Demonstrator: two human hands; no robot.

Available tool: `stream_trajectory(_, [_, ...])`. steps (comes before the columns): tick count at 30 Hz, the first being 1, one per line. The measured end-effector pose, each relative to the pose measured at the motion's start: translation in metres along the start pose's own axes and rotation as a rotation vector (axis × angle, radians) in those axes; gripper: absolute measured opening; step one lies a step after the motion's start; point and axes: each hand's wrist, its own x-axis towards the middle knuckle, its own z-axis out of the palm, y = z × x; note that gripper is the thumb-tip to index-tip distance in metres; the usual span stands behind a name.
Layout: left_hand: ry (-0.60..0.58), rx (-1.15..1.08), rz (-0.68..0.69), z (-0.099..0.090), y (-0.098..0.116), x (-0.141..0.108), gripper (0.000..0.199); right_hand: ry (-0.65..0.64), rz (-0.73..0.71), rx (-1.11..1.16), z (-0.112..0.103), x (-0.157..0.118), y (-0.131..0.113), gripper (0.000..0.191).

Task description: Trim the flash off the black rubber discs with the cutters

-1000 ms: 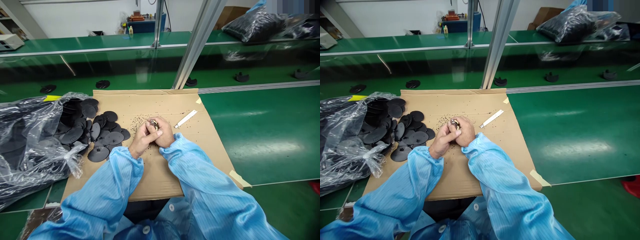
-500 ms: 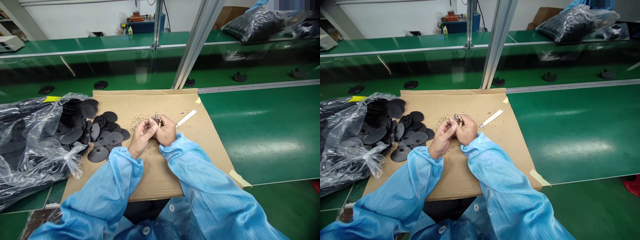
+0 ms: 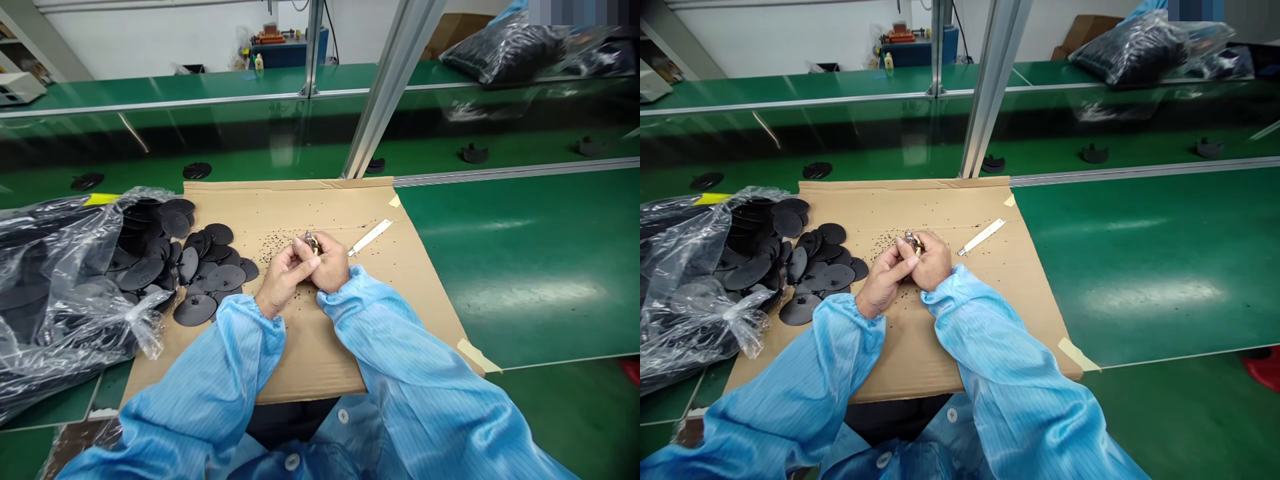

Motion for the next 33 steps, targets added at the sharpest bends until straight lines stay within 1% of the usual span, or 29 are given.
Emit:
stream_trajectory(11, [-0.007, -0.001, -0.001, -0.0004, -0.0003, -0.0006, 0.036, -0.026, 0.026, -0.014, -0.0009, -0.0001, -0.0012, 0.028])
stream_trajectory(17, [-0.015, 0.004, 0.000, -0.0008, -0.0007, -0.0007, 0.038, -0.032, 0.013, -0.025, -0.0011, 0.0003, -0.0009, 0.028])
stream_trajectory(23, [-0.010, -0.007, -0.011, -0.0001, 0.0009, -0.0014, 0.044, -0.024, -0.007, -0.023, -0.0007, 0.0002, -0.0006, 0.025])
stream_trajectory(33, [-0.006, -0.005, -0.005, 0.0007, 0.0005, -0.0008, 0.044, -0.038, -0.003, -0.034, -0.0009, 0.0006, -0.0016, 0.028])
